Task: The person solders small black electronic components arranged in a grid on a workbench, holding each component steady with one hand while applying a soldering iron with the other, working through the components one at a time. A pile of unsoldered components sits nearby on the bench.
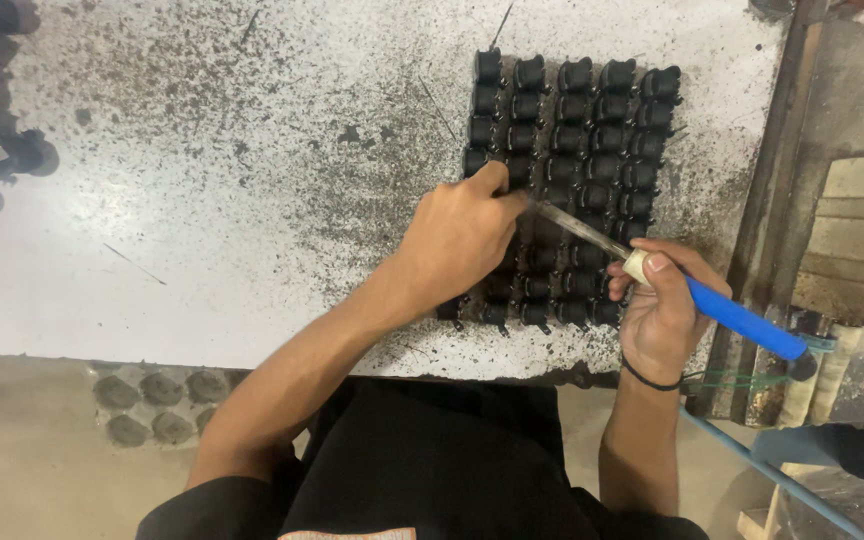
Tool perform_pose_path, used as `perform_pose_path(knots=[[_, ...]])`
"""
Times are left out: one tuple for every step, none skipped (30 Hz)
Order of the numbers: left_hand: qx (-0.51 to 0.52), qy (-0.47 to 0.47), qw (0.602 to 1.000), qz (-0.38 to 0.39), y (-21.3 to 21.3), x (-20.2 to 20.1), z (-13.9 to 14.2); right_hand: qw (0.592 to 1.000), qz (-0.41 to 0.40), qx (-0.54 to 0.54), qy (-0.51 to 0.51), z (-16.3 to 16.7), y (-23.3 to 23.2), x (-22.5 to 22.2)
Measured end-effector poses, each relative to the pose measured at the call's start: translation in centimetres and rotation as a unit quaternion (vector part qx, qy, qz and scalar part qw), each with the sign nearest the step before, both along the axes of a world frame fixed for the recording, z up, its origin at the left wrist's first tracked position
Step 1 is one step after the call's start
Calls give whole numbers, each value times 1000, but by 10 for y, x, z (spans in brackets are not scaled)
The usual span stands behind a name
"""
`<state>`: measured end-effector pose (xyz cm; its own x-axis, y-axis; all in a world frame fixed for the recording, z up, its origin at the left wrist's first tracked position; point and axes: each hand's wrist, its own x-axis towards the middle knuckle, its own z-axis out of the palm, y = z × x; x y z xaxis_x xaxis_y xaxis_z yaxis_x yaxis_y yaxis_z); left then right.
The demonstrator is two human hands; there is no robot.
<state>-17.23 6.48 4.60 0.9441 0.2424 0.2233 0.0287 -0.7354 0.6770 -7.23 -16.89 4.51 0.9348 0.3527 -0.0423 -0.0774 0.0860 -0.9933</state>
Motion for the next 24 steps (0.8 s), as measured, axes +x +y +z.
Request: perform_pose_path(knots=[[-3, -5, 1000, -3, 2, 1, 0, 1000, 3, -8, -7, 0, -1, -1], [-14, -7, 1000, -3, 3, 3, -1, 1000, 5, -16, -15, 1, -1, -3], [-25, -8, 1000, -3, 5, 5, -1, 1000, 3, -10, -20, 2, -2, -3], [-36, -8, 999, -3, 5, 6, -2, 1000, 1, -4, -25, 3, -2, -4], [-34, -11, 999, -2, 5, 6, -2, 1000, -2, 3, -30, 4, -2, -5], [-32, -14, 999, -1, 6, 6, -3, 999, -1, 0, -33, 4, -2, -6], [-30, -18, 999, 2, 6, 6, -3, 999, 1, -2, -36, 4, -1, -7], [-30, -16, 999, 7, 6, 6, -4, 999, 4, -4, -38, 4, -1, -8], [-31, -13, 999, 11, 5, 5, -4, 999, -6, -4, -42, 4, 0, -9], [-33, -11, 999, 13, 5, 5, -4, 999, -18, -6, -47, 4, 0, -10], [-29, -8, 999, 13, 5, 5, -4, 998, -30, -7, -51, 4, 0, -11], [-26, -7, 1000, 12, 5, 5, -5, 998, -23, -17, -57, 4, 0, -12], [-21, -5, 1000, 13, 5, 5, -5, 998, -15, -26, -64, 3, 0, -13], [-23, -11, 1000, 15, 5, 5, -4, 997, -7, -34, -69, 3, 0, -13], [-26, -15, 999, 17, 5, 6, -4, 997, -15, -24, -65, 3, 0, -13], [-28, -19, 999, 20, 5, 6, -4, 998, -23, -14, -61, 3, 0, -13], [-26, -17, 999, 21, 5, 6, -4, 998, -30, -4, -56, 3, 0, -13], [-22, -16, 999, 22, 5, 6, -4, 998, -20, -8, -66, 2, 1, -13], [-19, -16, 999, 24, 5, 5, -5, 997, -9, -11, -76, 2, 2, -13], [-17, -16, 999, 25, 5, 5, -5, 996, 1, -16, -85, 2, 2, -14], [-17, -15, 999, 25, 4, 5, -6, 997, -11, -5, -75, 2, 2, -15], [-16, -14, 999, 24, 4, 5, -7, 998, -23, 6, -66, 3, 2, -16], [-6, -9, 1000, 24, 3, 6, -7, 998, -35, 18, -58, 3, 2, -18], [4, -4, 1000, 25, 2, 8, -8, 997, -22, -2, -74, 3, 2, -19]])
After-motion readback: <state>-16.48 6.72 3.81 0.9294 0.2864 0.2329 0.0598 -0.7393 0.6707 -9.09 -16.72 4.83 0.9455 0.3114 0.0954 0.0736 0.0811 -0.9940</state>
